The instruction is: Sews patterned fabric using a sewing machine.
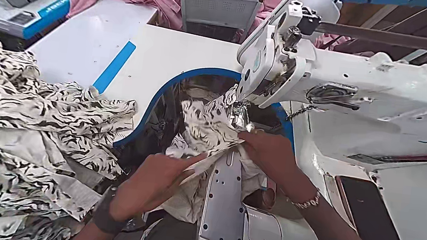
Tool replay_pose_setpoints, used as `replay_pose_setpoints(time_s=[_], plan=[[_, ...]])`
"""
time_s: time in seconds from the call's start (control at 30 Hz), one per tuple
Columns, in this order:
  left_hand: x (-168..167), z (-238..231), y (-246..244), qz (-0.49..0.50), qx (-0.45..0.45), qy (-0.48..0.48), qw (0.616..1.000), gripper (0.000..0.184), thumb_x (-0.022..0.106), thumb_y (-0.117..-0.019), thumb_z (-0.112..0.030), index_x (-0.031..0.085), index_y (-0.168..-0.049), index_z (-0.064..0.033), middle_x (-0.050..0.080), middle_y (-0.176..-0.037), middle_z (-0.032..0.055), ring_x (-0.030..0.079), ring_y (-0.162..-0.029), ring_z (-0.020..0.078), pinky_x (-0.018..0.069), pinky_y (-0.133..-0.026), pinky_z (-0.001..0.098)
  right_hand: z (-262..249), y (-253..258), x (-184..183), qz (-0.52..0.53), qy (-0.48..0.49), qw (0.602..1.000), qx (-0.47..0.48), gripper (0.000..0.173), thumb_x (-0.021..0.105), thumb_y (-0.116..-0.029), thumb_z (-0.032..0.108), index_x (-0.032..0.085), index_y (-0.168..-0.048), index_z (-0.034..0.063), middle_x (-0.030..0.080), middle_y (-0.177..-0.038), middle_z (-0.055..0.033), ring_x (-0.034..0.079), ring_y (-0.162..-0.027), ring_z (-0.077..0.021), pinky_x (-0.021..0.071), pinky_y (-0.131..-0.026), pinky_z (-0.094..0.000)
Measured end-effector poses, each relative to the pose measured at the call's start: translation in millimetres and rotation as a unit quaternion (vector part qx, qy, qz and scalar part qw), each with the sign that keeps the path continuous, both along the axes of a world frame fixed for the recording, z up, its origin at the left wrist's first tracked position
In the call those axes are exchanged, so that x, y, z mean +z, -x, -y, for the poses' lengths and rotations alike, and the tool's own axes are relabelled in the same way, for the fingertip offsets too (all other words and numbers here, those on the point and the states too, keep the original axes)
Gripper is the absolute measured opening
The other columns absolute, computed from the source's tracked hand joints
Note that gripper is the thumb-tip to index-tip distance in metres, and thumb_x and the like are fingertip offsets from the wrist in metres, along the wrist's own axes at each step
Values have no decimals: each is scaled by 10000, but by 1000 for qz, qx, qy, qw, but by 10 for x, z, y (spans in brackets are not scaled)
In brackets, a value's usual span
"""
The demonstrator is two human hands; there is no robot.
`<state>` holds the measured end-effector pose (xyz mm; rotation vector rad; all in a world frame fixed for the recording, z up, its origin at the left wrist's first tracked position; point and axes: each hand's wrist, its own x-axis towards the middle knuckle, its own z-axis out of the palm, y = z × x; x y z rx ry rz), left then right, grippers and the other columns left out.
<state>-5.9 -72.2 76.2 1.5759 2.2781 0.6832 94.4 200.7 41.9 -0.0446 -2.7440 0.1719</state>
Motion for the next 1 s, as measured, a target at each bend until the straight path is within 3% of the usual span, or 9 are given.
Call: replay_pose_setpoints(time_s=[0.1,0.13,0.23,0.37,0.5,0.63,0.77,0.87,1.0], plan=[[-62,306,-180,116,-95,-12,989,394,469,-1061,-323,694,-911,-37,571,-578,91,615,-523,274,491,-481,480,25,-48,-97,-22,16,999,-28,236,568,-918,100,795,-951,44,668,-702,-214,663,-572,-418,469,-457,-548],[-38,212,-312,152,-141,4,978,429,468,-1061,-349,685,-868,-33,581,-594,98,628,-548,279,490,-500,485,107,-64,-170,-19,12,999,-26,234,567,-916,100,792,-941,42,665,-700,-202,663,-567,-403,469,-445,-531],[-222,-473,-292,133,-17,-54,990,269,586,-1019,-198,741,-1067,16,732,-888,184,729,-813,331,577,-756,546,230,-56,-306,-36,12,999,-20,208,577,-919,94,769,-922,15,634,-681,-181,635,-520,-361,445,-399,-477],[-755,-1282,-164,158,183,-134,961,411,530,-1047,-221,550,-1347,59,668,-1203,240,706,-992,351,565,-856,525,-86,-328,134,52,170,979,-100,543,708,-921,319,623,-1343,-13,720,-891,-162,688,-764,-340,550,-692,-564],[-734,-1405,-106,187,163,-56,967,555,425,-1093,-308,370,-1572,-33,718,-991,223,703,-900,393,540,-850,578,-711,-686,298,74,170,945,-268,289,632,-992,160,706,-1093,-101,692,-1007,-340,659,-997,-529,442,-879,-718],[-659,-1527,83,214,169,-55,960,627,548,-1051,-345,364,-1589,-81,712,-1112,218,694,-1014,385,522,-928,573,-372,-419,151,18,139,971,-194,321,569,-995,185,712,-1002,-102,692,-857,-300,690,-818,-489,500,-719,-667],[-747,-1432,38,191,180,-120,957,670,710,-946,-375,513,-1494,-44,674,-1262,208,677,-1106,351,524,-948,554,-164,-249,-64,-2,165,977,-134,332,533,-983,204,739,-1012,-56,722,-854,-234,714,-782,-394,532,-684,-568],[-720,-1417,-18,196,195,-91,957,746,714,-936,-438,453,-1554,-112,661,-1252,203,673,-1041,351,532,-880,547,-211,-260,-130,-13,219,964,-152,310,548,-979,215,734,-1001,-32,725,-858,-193,700,-782,-292,525,-707,-483],[-706,-1417,-75,184,196,-113,957,780,710,-945,-423,409,-1540,-17,544,-1435,244,699,-968,346,569,-804,502,-162,-248,-147,-47,257,953,-156,275,593,-949,228,742,-987,1,739,-880,-129,686,-798,-126,539,-739,-316]])
